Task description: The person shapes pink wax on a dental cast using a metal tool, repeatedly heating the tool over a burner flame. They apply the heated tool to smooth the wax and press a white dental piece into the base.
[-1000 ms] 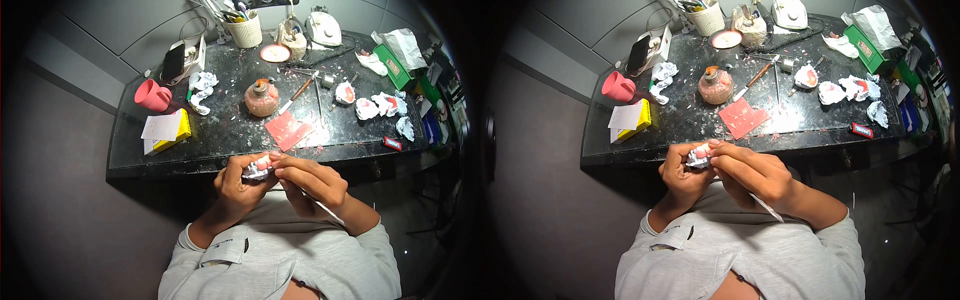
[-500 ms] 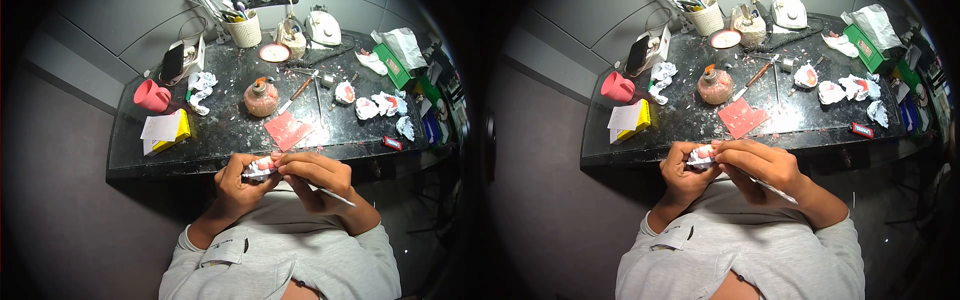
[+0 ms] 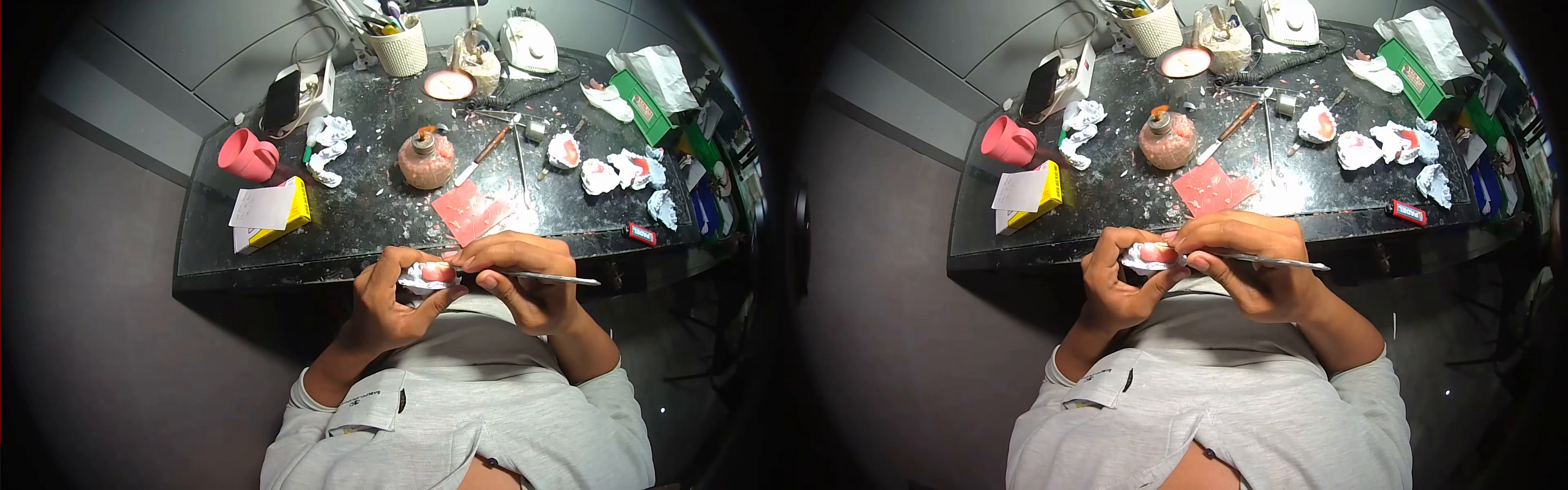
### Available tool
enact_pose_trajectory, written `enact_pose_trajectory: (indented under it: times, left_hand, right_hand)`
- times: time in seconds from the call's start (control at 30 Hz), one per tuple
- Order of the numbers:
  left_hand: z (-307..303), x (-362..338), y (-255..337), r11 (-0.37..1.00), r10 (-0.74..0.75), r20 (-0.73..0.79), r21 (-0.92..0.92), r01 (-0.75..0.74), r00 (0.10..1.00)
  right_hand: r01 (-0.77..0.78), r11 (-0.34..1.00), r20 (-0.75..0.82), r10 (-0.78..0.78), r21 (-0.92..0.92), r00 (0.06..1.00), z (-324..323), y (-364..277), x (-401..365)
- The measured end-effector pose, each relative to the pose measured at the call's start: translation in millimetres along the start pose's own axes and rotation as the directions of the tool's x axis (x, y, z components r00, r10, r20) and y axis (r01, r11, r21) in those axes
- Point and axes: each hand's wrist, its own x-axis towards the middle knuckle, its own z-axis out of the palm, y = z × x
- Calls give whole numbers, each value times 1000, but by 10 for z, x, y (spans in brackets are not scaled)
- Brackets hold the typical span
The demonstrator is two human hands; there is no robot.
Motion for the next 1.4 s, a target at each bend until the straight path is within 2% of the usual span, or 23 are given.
enact_pose_trajectory:
  times: [0.33,0.83,1.1,1.23,1.33,1.4]
  left_hand:
    - [-33,31,43,999,39,8,5,-39,999]
    - [-60,26,44,995,-50,48,-89,54,998]
    - [-63,31,49,981,-105,88,-157,118,991]
    - [-77,21,44,977,-131,103,-153,146,986]
    - [-73,14,32,969,-125,109,-198,145,986]
    - [-85,18,40,959,-141,140,-228,170,980]
  right_hand:
    - [-39,999,17,39,14,999,6,-21,4]
    - [-41,997,48,37,73,998,-40,-3,26]
    - [-139,978,35,135,156,990,-48,-47,22]
    - [-91,983,52,83,162,995,-57,-27,27]
    - [-113,975,79,100,191,992,-79,-22,15]
    - [-150,949,44,144,277,989,-66,-29,11]
